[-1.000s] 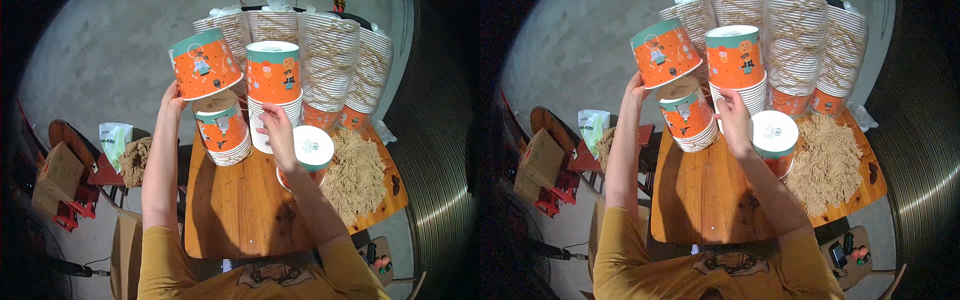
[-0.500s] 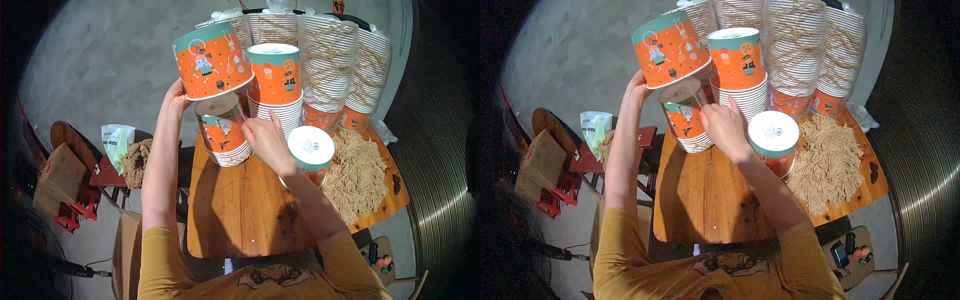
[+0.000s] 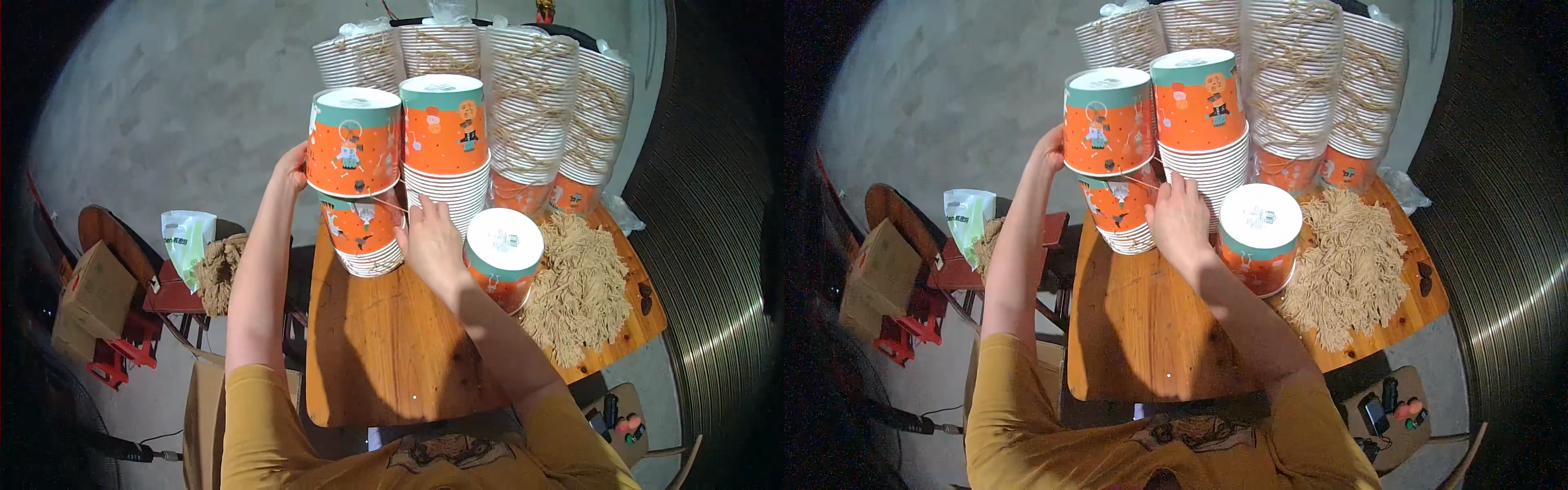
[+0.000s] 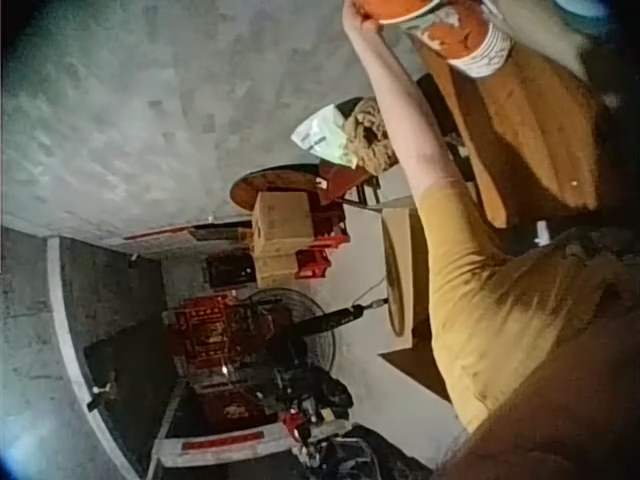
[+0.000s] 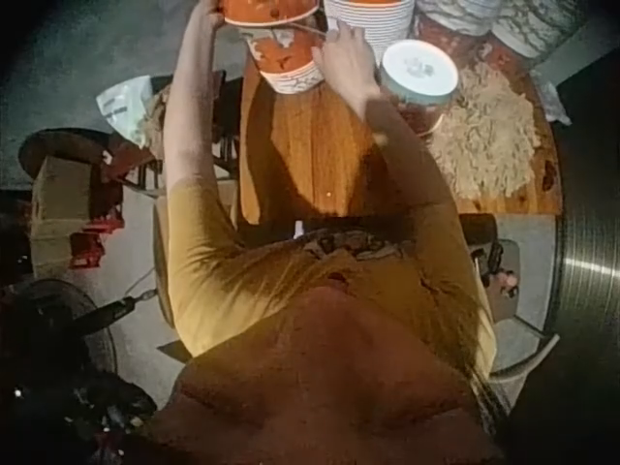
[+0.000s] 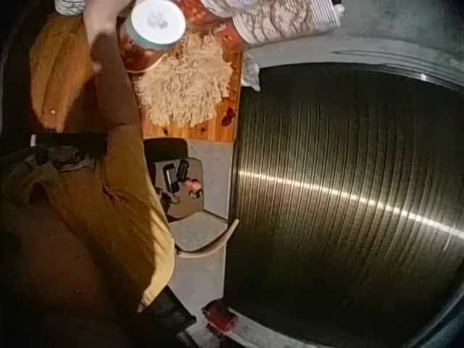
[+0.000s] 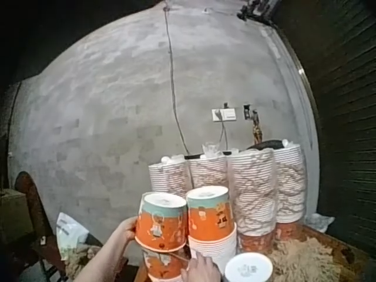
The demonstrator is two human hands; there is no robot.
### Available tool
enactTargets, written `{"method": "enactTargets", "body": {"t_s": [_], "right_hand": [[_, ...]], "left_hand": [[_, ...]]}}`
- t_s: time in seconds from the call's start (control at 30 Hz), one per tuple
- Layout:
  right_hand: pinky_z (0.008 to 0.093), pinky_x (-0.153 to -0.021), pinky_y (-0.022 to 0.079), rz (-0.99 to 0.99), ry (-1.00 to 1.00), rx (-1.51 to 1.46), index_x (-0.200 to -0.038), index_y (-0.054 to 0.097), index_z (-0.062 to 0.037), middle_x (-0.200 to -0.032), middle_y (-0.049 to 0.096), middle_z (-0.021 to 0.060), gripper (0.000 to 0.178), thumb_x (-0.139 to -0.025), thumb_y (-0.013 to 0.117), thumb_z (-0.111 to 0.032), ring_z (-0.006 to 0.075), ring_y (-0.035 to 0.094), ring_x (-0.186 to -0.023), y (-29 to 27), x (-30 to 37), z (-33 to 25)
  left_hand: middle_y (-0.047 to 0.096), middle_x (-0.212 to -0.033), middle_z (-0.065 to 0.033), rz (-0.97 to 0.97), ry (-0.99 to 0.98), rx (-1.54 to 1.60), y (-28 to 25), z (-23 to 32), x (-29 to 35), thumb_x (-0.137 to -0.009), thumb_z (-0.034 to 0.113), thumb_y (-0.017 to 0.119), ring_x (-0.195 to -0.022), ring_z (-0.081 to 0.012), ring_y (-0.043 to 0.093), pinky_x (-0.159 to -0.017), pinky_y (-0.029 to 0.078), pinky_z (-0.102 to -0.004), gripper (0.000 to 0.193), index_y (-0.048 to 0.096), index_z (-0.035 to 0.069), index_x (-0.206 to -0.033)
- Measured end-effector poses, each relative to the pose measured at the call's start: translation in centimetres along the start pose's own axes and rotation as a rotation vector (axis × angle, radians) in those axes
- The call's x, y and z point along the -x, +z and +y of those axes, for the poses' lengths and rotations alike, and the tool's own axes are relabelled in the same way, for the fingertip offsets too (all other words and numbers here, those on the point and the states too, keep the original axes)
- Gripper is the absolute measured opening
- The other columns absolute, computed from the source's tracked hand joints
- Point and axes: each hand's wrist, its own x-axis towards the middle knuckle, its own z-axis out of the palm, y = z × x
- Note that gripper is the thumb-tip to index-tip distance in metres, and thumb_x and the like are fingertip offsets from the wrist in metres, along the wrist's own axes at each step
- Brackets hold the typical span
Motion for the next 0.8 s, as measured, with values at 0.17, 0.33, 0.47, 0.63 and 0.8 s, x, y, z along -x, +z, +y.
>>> {"method": "enactTargets", "body": {"t_s": [0.17, 0.33, 0.47, 0.63, 0.8], "right_hand": [[0.0391, -0.079, 0.051, 0.007, -0.017, -0.145, -0.106, 0.056, 0.0035, -0.11, 0.055, 0.017, 0.036, -0.081, 0.063, -0.022, 0.033, 0.055, -0.098, 0.6, -0.3, -0.7], [0.0406, -0.082, 0.048, 0.081, 0.027, -0.379, -0.119, 0.048, 0.0028, -0.113, 0.055, 0.0194, 0.04, -0.085, 0.057, -0.015, 0.0349, 0.057, -0.098, 0.7, -0.9, -0.8], [0.0405, -0.084, 0.048, 0.126, -0.019, -0.463, -0.137, 0.03, -0.0019, -0.123, 0.05, 0.0213, 0.059, -0.086, 0.056, -0.015, 0.034, 0.057, -0.101, 3.3, -1.6, -0.3], [0.0421, -0.095, 0.043, 0.013, -0.033, -0.544, -0.138, 0.022, 0.002, -0.14, 0.034, 0.025, 0.066, -0.085, 0.056, -0.017, 0.0396, 0.043, -0.122, 4.9, -0.6, -1.3], [0.0442, -0.083, 0.049, -0.138, 0.144, -0.608, -0.133, 0.026, -0.0013, -0.132, 0.042, 0.0249, 0.065, -0.079, 0.06, -0.012, 0.041, 0.051, -0.111, 6.6, 0.1, 0.6]], "left_hand": [[0.064, -0.093, -0.0174, 0.265, 0.214, -0.434, -2.5, -0.3, -0.7, -0.091, 0.02, 0.053, -0.069, -0.022, 0.061, -0.059, 0.053, -0.0322, 0.03, 0.055, -0.005, -0.107], [0.052, -0.119, -0.0185, 0.304, 0.533, -0.5, -3.0, -2.4, 1.5, -0.091, 0.055, 0.044, -0.093, -0.0196, 0.054, -0.078, 0.044, -0.0301, 0.065, 0.046, 0.0, -0.126], [0.041, -0.136, -0.0148, -0.028, 0.52, -0.431, -0.1, -6.2, 4.6, -0.092, 0.063, 0.029, -0.122, -0.0228, 0.043, -0.103, 0.032, -0.0338, 0.076, 0.037, 0.003, -0.137], [0.037, -0.142, -0.008, 0.096, 0.552, -0.517, -3.9, -9.4, 5.2, -0.095, 0.058, 0.025, -0.129, -0.0182, 0.036, -0.107, 0.027, -0.0321, 0.07, 0.032, 0.004, -0.14], [0.032, -0.143, -0.0068, 0.002, 0.515, -0.369, -5.3, -14.1, 3.8, -0.098, 0.053, 0.023, -0.13, -0.0188, 0.032, -0.108, 0.026, -0.0368, 0.064, 0.028, 0.006, -0.14]]}}
